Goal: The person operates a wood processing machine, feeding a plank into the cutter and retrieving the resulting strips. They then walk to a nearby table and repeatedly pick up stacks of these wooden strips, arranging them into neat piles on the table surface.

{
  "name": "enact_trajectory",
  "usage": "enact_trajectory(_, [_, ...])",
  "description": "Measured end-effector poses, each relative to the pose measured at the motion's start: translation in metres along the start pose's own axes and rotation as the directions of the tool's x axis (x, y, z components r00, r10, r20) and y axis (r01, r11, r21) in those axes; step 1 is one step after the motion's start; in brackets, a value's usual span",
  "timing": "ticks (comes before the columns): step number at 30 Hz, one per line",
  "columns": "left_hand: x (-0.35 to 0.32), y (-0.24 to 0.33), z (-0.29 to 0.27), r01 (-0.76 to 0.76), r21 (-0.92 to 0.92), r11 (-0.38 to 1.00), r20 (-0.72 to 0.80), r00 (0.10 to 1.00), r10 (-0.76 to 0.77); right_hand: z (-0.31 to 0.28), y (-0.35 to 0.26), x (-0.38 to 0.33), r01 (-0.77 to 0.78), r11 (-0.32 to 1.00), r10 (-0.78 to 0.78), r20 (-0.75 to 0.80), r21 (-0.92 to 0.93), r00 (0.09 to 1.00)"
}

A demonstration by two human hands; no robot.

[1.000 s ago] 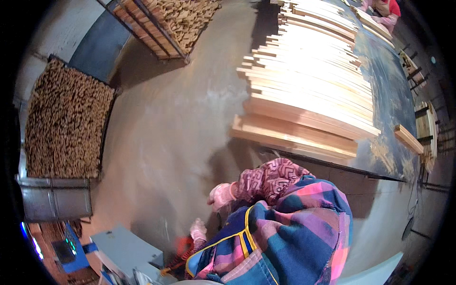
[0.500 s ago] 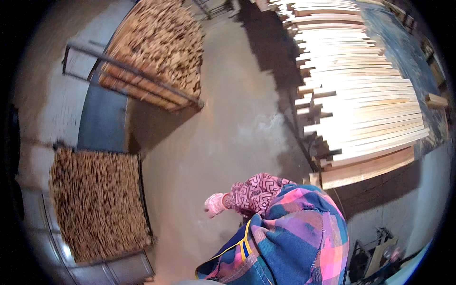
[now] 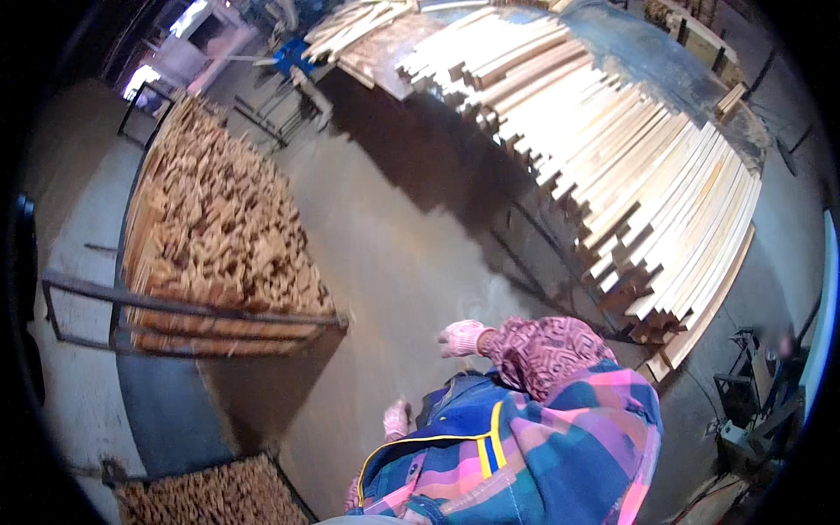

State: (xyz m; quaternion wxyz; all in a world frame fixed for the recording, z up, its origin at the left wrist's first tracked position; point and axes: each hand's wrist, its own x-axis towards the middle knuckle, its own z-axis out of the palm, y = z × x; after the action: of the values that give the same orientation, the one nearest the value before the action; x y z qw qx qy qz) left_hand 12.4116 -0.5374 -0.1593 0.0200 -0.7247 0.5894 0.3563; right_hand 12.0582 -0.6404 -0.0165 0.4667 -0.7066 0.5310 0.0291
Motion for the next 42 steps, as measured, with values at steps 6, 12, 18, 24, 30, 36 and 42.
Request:
enact_trajectory(6, [0.215,0.189,-0.125,-0.192,-0.154,0.969,0.036,0.979,0.2,-0.105,0.03,0.022,-0.073,0.935,0.238,-0.46,0.347,0.855])
enact_trajectory(12, [0.314,0.344,-0.148,-0.307,-0.337,0.89,0.127,0.922,0.366,-0.251,0.109,0.062,-0.176,0.875,0.485,-0.826,0.452,0.288])
enact_trajectory(18, [0.412,0.373,-0.198,-0.085,-0.294,0.952,0.248,0.955,0.162,-0.411,0.193,0.084,-0.367,0.679,0.694,-0.719,0.636,0.039])
enact_trajectory(24, [0.5,0.524,-0.303,-0.265,-0.273,0.925,0.038,0.958,0.286,-0.47,0.273,0.099,-0.5,0.335,0.835,-0.498,0.799,-0.236])
enact_trajectory(30, [0.584,0.739,-0.352,-0.575,-0.189,0.796,-0.051,0.815,0.577,-0.519,0.298,0.127,-0.419,0.221,0.865,-0.376,0.881,-0.333])
enact_trajectory(36, [0.738,0.92,-0.337,-0.712,-0.255,0.654,0.037,0.669,0.743,-0.546,0.301,0.141,0.093,0.257,0.857,-0.182,0.962,-0.482])
enact_trajectory(42, [0.801,1.052,-0.31,-0.769,0.201,0.607,0.225,0.639,0.735,-0.618,0.286,0.146,0.293,0.228,0.891,-0.077,0.929,-0.448])
